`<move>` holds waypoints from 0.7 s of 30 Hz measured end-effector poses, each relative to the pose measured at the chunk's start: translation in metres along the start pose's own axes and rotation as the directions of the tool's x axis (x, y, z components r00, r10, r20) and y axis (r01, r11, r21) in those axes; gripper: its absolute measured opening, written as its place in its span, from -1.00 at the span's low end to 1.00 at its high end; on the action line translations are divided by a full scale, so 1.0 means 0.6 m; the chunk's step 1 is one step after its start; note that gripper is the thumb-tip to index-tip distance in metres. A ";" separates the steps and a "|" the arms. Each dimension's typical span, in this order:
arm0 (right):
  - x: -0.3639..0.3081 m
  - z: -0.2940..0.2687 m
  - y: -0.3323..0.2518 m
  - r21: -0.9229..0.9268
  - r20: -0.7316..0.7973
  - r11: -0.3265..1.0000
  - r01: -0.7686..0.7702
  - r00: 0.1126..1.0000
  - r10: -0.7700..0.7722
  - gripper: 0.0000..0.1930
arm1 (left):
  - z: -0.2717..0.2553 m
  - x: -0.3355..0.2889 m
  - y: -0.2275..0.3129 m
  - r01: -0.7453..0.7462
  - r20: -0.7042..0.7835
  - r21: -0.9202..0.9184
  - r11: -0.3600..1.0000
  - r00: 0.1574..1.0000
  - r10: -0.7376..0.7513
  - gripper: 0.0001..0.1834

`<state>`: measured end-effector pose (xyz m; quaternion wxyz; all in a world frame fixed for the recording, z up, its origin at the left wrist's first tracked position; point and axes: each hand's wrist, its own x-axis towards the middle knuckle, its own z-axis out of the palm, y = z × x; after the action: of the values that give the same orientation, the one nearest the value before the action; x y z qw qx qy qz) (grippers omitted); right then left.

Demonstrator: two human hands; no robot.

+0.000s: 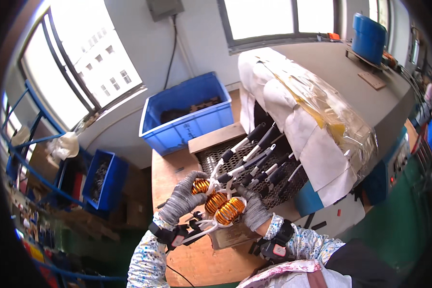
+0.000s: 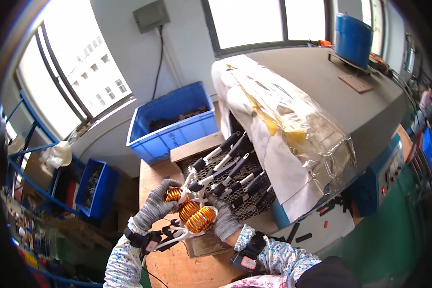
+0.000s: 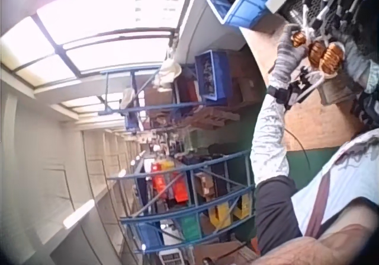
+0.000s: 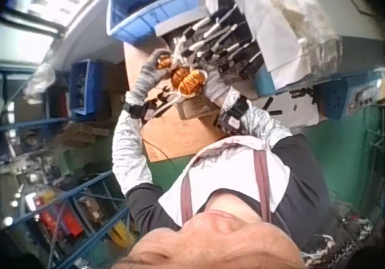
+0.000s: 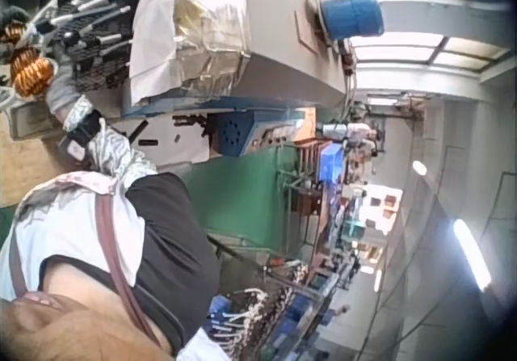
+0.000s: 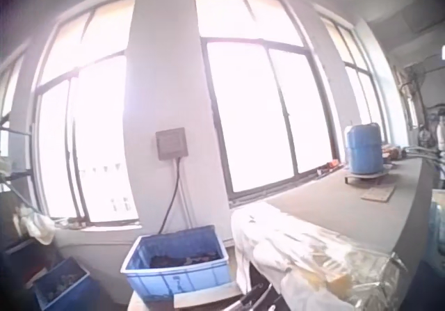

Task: The person picks up coiled wire assemblies from a metal rack, places them into a heat-shrinking conveyor machine, and transfers the processed assemblies back onto the metal rack.

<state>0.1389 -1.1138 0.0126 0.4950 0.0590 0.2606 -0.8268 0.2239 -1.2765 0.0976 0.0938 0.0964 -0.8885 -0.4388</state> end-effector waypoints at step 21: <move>0.088 -0.123 -0.015 0.120 -0.225 0.989 0.081 0.973 -0.052 -0.78 | 0.051 0.187 -0.145 -0.294 0.279 0.182 0.938 0.930 0.238 -0.63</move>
<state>0.0931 -1.1160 -0.0660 0.4302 0.1739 0.2621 -0.8462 0.1157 -1.3337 0.0189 0.0274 -0.0726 -0.9410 -0.3294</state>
